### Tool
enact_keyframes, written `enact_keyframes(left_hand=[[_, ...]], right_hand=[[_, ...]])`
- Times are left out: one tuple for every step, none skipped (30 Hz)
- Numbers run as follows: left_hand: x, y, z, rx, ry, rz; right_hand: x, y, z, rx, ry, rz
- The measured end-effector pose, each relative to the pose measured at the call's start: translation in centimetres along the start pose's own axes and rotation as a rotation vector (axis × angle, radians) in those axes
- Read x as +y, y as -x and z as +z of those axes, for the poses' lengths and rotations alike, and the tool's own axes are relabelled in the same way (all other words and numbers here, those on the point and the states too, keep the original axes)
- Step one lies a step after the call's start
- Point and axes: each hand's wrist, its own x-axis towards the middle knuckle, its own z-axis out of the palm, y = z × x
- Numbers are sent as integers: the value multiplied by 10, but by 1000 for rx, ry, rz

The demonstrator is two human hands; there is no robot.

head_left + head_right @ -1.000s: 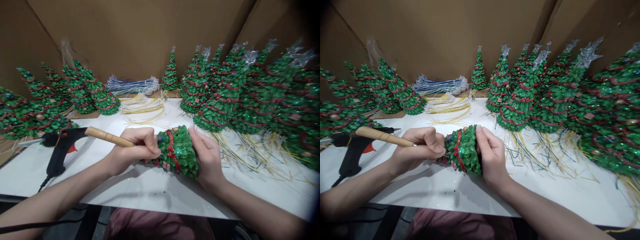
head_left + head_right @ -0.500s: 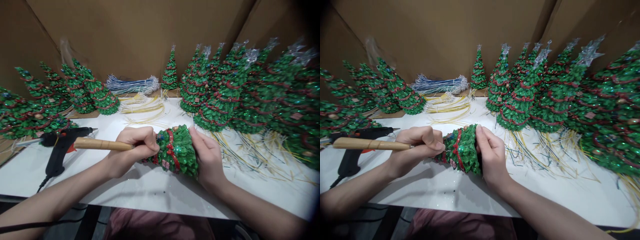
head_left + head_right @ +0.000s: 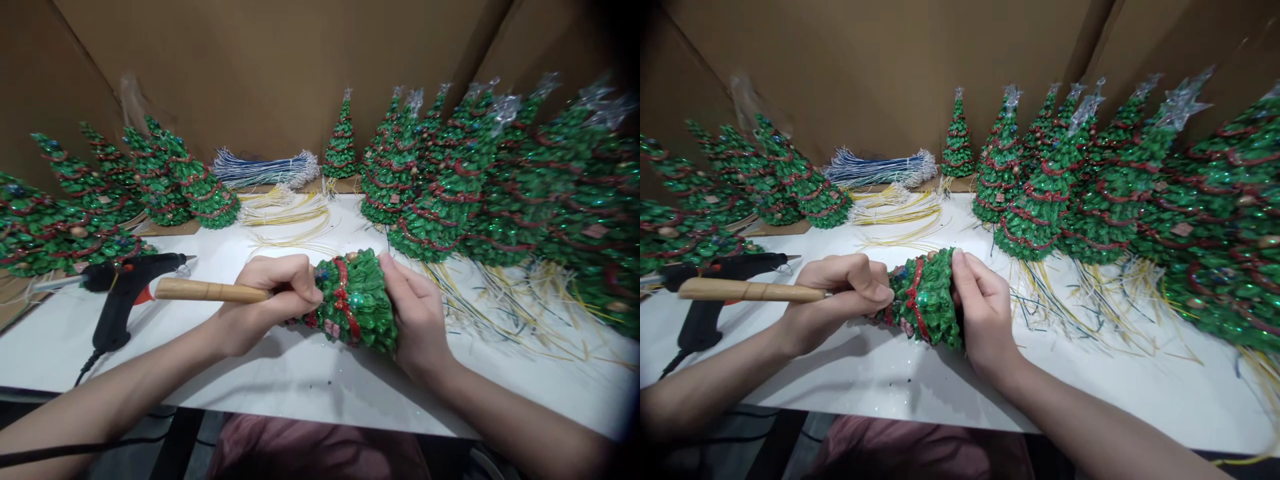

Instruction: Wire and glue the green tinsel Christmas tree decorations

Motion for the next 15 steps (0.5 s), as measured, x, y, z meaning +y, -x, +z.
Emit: enact_keyframes(left_hand=[[-1, 0, 0, 8, 21, -8], [-1, 0, 1, 15, 41, -14], [-1, 1, 1, 20, 55, -18], [-2, 1, 2, 25, 66, -19], [-2, 1, 2, 29, 75, -20], [-2, 1, 2, 32, 83, -21], [-3, 1, 3, 36, 89, -21], [-3, 1, 3, 41, 95, -23], [-3, 1, 3, 46, 102, -26], [-3, 2, 3, 51, 108, -29], [-4, 2, 4, 56, 114, -33], [-4, 2, 4, 61, 119, -34], [-4, 2, 4, 65, 123, -34], [-4, 2, 4, 68, 128, -37], [-4, 1, 4, 72, 136, -40]], right_hand=[[0, 0, 0, 1, 2, -1], [0, 0, 0, 2, 5, -2], [0, 1, 0, 0, 6, -1], [0, 1, 0, -2, 4, 1], [0, 1, 0, -4, 0, 4], [0, 1, 0, -6, -5, 7], [0, 1, 0, -6, -10, 9], [0, 1, 0, -4, -12, 12], [0, 1, 0, -2, -12, 14], [0, 0, 0, 1, -9, 16], [0, 0, 0, 4, -5, 18], [-1, 0, 0, 8, 0, 19], [-1, 0, 0, 11, 7, 20], [-1, 0, 0, 14, 14, 21], [-1, 0, 0, 15, 21, 22]])
